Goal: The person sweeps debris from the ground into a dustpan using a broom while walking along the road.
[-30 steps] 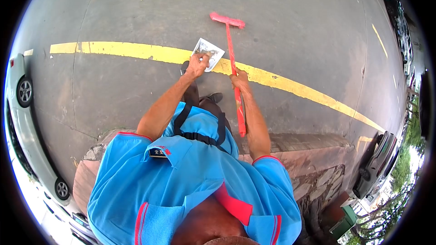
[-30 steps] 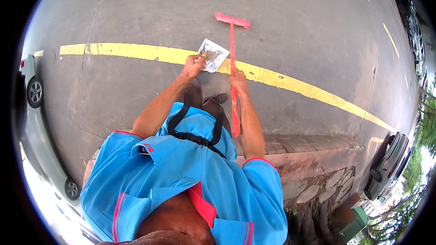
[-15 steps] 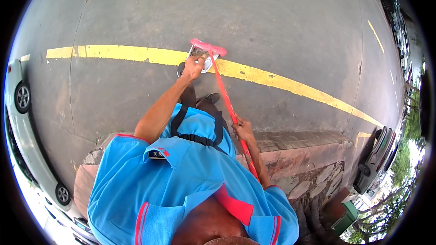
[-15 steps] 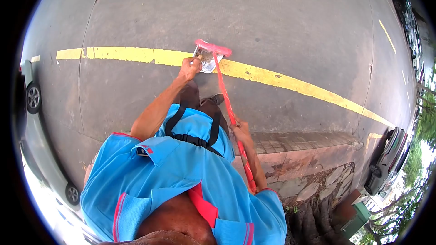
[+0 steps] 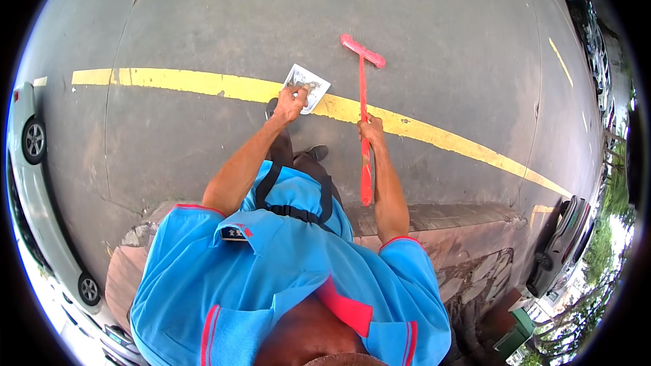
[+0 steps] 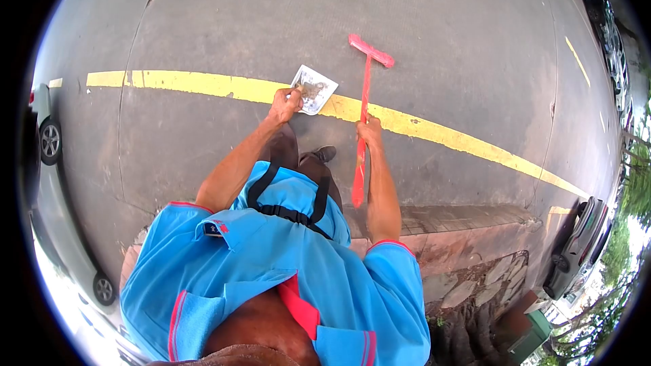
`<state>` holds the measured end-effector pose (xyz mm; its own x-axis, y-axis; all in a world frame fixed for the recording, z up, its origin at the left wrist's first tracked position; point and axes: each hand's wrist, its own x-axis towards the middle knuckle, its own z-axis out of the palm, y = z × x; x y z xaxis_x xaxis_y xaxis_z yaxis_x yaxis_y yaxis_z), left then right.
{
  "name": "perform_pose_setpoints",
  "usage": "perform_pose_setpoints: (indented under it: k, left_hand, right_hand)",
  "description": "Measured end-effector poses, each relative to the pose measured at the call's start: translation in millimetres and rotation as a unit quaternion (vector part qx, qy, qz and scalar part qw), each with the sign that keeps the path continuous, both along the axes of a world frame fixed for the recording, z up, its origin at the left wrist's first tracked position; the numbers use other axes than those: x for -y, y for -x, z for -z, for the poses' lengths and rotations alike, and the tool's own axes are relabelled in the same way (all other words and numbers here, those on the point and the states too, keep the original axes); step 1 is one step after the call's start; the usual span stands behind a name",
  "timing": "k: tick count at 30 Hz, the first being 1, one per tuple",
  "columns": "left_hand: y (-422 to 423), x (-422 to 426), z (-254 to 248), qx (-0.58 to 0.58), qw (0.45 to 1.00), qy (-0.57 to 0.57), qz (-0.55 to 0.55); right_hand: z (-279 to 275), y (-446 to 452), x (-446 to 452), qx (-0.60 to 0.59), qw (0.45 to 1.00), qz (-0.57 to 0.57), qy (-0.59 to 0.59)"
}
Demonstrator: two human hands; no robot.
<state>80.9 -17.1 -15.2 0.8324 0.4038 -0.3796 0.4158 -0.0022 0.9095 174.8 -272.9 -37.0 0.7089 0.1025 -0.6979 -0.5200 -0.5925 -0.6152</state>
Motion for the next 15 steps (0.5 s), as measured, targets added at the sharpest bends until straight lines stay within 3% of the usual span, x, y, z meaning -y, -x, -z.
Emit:
perform_pose_setpoints:
  k: [2,6,11,15]
  left_hand:
    - [-1,2,-8,-0.003,1.000,-0.027,-0.005]
    - [-2,2,-5,-0.023,0.999,-0.042,-0.003]
    - [-3,1,-5,-0.035,0.998,-0.048,0.004]
    - [-2,1,-14,-0.024,0.999,-0.037,0.003]
  right_hand:
    - [-6,22,10,-0.011,0.996,-0.088,0.003]
    - [-40,102,32,-0.036,0.990,-0.138,0.000]
    - [-88,140,57,-0.156,0.987,-0.031,-0.030]
    - [-89,131,61,-0.143,0.988,-0.018,-0.058]
